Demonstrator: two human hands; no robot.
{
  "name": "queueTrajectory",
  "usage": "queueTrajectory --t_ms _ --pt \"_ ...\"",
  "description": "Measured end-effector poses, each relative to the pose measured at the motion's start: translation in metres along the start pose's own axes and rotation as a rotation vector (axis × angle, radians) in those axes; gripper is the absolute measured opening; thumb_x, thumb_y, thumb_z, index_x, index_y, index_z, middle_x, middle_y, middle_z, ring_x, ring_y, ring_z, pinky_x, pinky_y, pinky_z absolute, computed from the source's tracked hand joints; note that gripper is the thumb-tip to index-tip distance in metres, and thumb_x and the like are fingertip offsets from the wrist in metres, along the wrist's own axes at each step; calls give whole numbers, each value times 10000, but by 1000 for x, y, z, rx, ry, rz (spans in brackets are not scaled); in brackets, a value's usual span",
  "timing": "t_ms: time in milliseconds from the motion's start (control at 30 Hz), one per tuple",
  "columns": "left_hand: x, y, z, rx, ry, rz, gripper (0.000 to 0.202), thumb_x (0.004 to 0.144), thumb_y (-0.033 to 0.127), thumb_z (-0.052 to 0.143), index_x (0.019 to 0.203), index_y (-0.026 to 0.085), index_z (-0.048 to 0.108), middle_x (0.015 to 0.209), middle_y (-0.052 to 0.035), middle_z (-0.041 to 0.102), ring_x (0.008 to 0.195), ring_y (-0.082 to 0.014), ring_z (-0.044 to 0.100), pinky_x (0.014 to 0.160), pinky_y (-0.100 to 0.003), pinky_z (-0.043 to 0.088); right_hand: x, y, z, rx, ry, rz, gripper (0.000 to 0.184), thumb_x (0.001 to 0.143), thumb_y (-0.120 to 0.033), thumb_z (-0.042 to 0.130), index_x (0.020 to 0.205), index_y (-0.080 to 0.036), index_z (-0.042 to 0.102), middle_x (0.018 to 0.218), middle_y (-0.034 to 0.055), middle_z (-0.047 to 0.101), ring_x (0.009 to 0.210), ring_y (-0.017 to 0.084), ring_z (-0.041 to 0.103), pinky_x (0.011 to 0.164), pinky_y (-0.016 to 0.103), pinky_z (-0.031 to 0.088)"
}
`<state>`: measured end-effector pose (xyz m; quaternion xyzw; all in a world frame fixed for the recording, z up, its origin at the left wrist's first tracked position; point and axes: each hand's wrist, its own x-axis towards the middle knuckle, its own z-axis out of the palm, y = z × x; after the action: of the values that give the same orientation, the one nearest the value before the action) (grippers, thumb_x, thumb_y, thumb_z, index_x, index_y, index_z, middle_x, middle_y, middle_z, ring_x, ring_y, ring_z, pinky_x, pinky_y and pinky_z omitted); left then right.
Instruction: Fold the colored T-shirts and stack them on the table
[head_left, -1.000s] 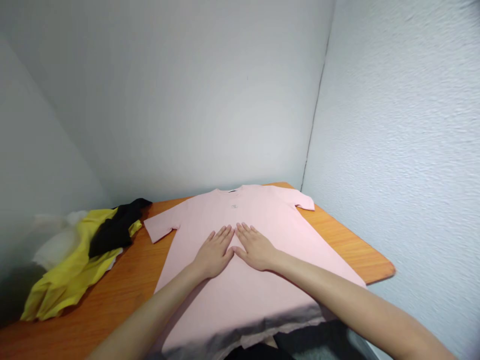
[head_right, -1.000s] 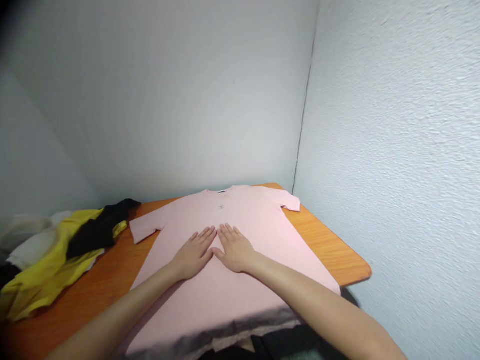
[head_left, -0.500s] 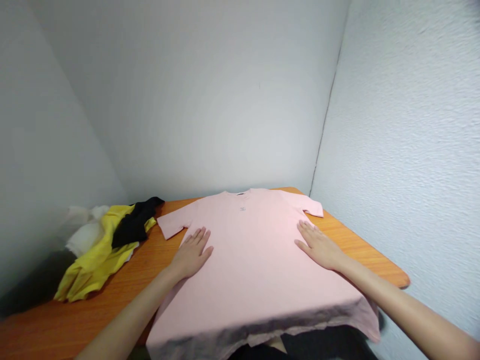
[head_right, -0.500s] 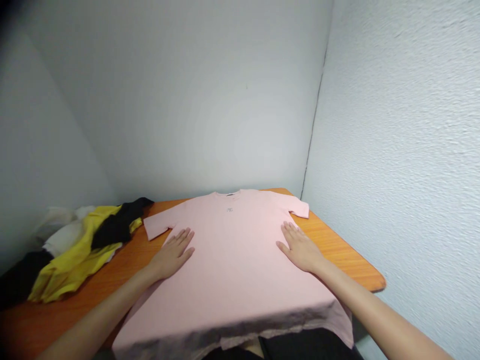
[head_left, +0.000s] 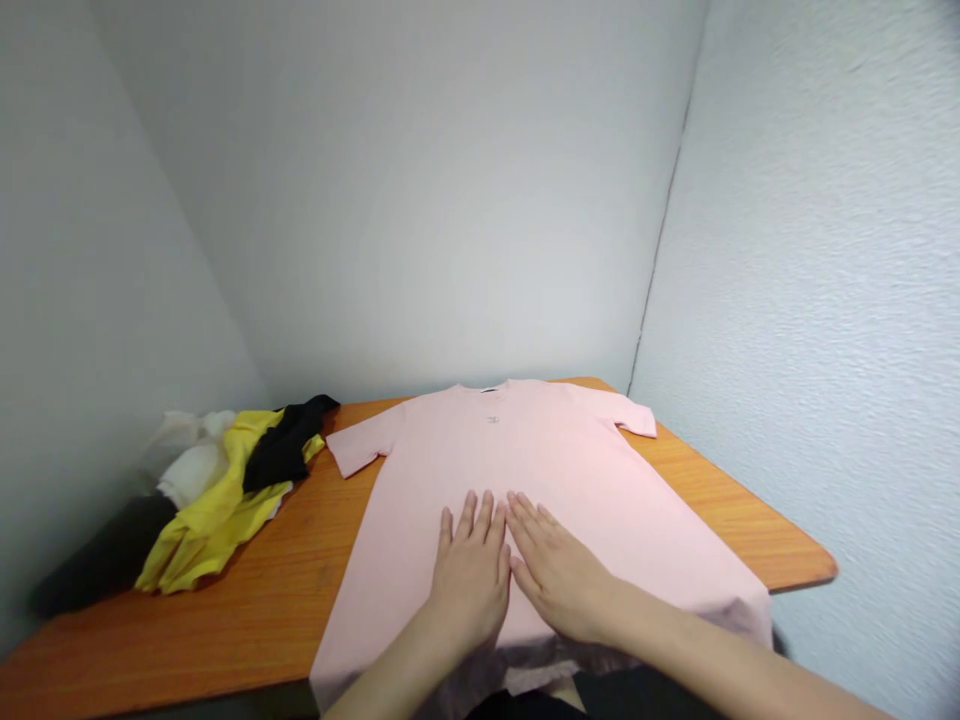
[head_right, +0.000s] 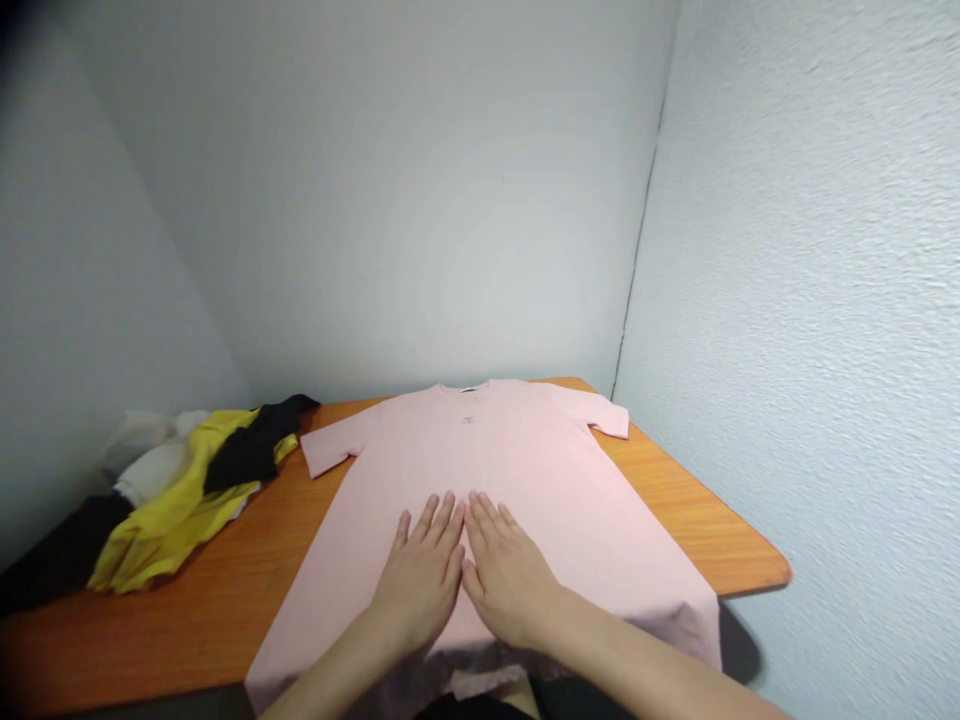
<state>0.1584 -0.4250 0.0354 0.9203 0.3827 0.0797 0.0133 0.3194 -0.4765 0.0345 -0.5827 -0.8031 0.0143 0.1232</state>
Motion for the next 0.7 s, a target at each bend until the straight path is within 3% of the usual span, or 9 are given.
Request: queueTrajectory --t_ms 133,300,367,467,600,700 --pt "1 -2 10 -10 -30 -67 562 981 348 184 1521 201 232 1586 -41 148 1468 -275 100 1176 -571 151 0 4 11 -5 32 -7 608 974 -346 297 1491 -27 279 1545 149 175 1442 244 130 1193 447 169" --pt "7 4 1 -18 -61 -65 564 975 332 206 1519 187 237 1578 -44 154 1465 -266 123 1175 -563 158 0 0 4 37 33 19 614 983 -359 288 1499 -28 253 1548 152 154 1445 237 119 1195 443 157" --pt "5 -3 -4 -23 -84 -49 564 980 379 219 1518 210 236 1578 -31 142 1465 -249 128 1179 -541 160 -3 3 -3 61 2 20 644 994 -423 281 1511 -43 224 1556 143 126 1448 236 98 1198 433 140" --pt "-10 -42 -7 -13 -139 -60 618 956 544 264 1509 269 253 1579 -21 132 1462 -249 134 1173 -515 190 -26 34 -15 64 -44 63 751 976 -573 291 1520 -62 202 1562 132 102 1450 242 77 1200 424 128" --pt "-39 -113 -3 83 -127 -240 718 918 598 243 1511 192 252 1579 -64 145 1460 -266 95 1163 -508 216 -86 109 -28 -60 16 351 782 959 -630 281 1521 -89 220 1559 133 143 1445 254 121 1194 450 136" --pt "-51 -136 1 133 -78 -244 720 915 567 215 1511 165 244 1583 -56 135 1462 -236 98 1176 -477 197 -120 150 -28 -151 68 439 745 966 -609 279 1532 -131 197 1563 104 160 1445 259 120 1189 470 150"
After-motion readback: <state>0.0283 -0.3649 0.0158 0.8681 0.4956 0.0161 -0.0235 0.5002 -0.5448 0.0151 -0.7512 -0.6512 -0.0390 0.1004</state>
